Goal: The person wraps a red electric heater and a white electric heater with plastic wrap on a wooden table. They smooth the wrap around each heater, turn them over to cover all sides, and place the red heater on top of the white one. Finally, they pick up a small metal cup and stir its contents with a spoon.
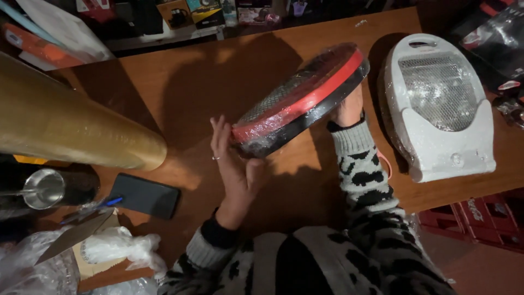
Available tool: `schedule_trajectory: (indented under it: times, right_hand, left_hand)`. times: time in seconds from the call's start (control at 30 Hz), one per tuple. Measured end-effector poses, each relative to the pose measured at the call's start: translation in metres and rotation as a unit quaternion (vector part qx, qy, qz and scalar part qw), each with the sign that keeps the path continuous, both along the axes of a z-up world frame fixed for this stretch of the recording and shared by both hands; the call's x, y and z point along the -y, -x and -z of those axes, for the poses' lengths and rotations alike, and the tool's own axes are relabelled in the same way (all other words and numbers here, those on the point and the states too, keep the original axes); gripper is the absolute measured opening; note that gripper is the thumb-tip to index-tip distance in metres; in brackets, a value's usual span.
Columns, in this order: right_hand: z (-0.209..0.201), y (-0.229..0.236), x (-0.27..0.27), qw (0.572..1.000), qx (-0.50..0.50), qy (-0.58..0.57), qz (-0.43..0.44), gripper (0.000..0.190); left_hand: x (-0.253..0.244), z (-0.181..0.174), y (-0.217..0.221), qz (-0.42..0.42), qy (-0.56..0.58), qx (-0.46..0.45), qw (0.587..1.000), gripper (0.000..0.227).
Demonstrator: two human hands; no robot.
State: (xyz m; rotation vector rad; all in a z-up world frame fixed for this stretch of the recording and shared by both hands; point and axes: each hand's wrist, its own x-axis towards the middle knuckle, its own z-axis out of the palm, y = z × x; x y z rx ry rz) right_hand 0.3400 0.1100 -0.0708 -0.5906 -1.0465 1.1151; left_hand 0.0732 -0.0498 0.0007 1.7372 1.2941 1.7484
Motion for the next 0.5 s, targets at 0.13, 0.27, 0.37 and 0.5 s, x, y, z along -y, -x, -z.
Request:
schedule_trajectory:
  times: [0.13, 0.27, 0.37, 0.5]
  right_hand:
    - [0.009, -0.004, 0.0, 0.999, -0.031, 0.007, 0.01, 0.048]
    - [0.018, -0.01, -0.006, 0.999, 0.021, 0.001, 0.034, 0.049]
    - [0.022, -0.019, -0.017, 0.988, 0.126, 0.001, 0.091, 0.048]
    - [-0.018, -0.02, -0.009, 0.902, 0.354, -0.057, 0.24, 0.047]
  left_hand:
    - [0.001, -0.002, 0.0, 0.016, 0.014, 0.011, 1.0, 0.082]
    - [0.003, -0.011, 0.004, 0.004, -0.002, -0.015, 1.0, 0.071]
    - [0.012, -0.02, 0.007, 0.008, 0.02, -0.058, 0.998, 0.069]
    - [0.021, -0.019, 0.002, 0.013, 0.023, -0.107, 0.994, 0.077]
